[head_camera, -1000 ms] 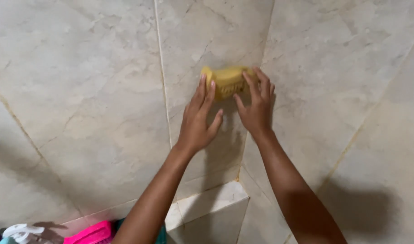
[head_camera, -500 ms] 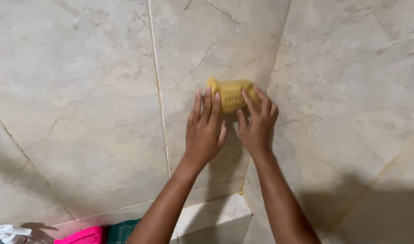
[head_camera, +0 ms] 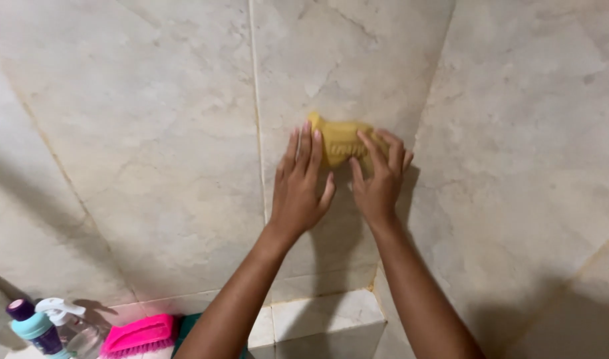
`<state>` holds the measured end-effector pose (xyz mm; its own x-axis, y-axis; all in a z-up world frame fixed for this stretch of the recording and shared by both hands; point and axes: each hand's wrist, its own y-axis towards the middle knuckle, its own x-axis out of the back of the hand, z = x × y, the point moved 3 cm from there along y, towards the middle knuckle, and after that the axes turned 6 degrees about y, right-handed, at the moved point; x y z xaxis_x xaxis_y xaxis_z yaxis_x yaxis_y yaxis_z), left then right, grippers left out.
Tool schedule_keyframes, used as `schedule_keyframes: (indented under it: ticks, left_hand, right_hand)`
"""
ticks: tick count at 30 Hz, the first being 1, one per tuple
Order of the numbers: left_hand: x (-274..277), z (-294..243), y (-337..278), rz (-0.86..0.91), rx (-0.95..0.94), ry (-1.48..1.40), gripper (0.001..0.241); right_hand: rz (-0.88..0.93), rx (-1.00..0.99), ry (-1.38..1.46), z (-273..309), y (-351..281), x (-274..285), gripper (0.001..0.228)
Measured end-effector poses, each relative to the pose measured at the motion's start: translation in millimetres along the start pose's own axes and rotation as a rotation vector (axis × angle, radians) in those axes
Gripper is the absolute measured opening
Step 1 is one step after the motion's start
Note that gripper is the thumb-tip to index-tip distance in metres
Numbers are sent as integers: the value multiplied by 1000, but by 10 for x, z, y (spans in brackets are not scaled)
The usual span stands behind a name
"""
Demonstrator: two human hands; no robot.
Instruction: The person scrubs the tiled bathroom wall with a yellow sponge, moving in vertical and circular motions along the grout lines. The person cleans the wall from top to bottom and then scrubs the tiled ledge where cleaning supplies are placed.
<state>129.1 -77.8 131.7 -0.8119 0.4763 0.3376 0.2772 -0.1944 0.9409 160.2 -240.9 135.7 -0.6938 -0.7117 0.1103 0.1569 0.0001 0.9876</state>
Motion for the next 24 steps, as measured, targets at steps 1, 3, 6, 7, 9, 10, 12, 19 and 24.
schedule_keyframes:
  ticks: [1, 3, 6, 7, 9, 10, 12, 19, 24]
  left_hand:
    - [53, 51, 96, -7, 1, 12, 84]
    - [170, 143, 248, -90, 6, 76, 82]
    - [281, 227, 164, -61, 53, 115, 78]
    - [286, 266, 45, -61, 51, 120, 78]
    - [278, 326, -222, -53, 85, 170, 75]
    - [221, 336, -408, -50, 85, 169, 75]
    - [128, 387, -778, -45, 137, 186, 75]
    - [-35, 333, -1509, 16, 251, 111, 74]
    - [117, 315, -1046, -28, 168, 78, 75]
  right_hand:
    - [-4, 8, 11, 70, 143, -8, 58]
    - [-12, 46, 81, 211, 369, -14, 57]
    - [18, 22, 78, 291, 349, -132, 59]
    - [15, 22, 82, 266, 240, -219, 59]
    - [49, 53, 72, 213, -12, -379, 56]
    - [50, 50, 71, 287, -120, -327, 56]
    - [125, 90, 92, 463, -321, -263, 55]
    - [236, -34, 159, 493, -990, -302, 51]
    - [139, 16, 87, 454, -707, -280, 54]
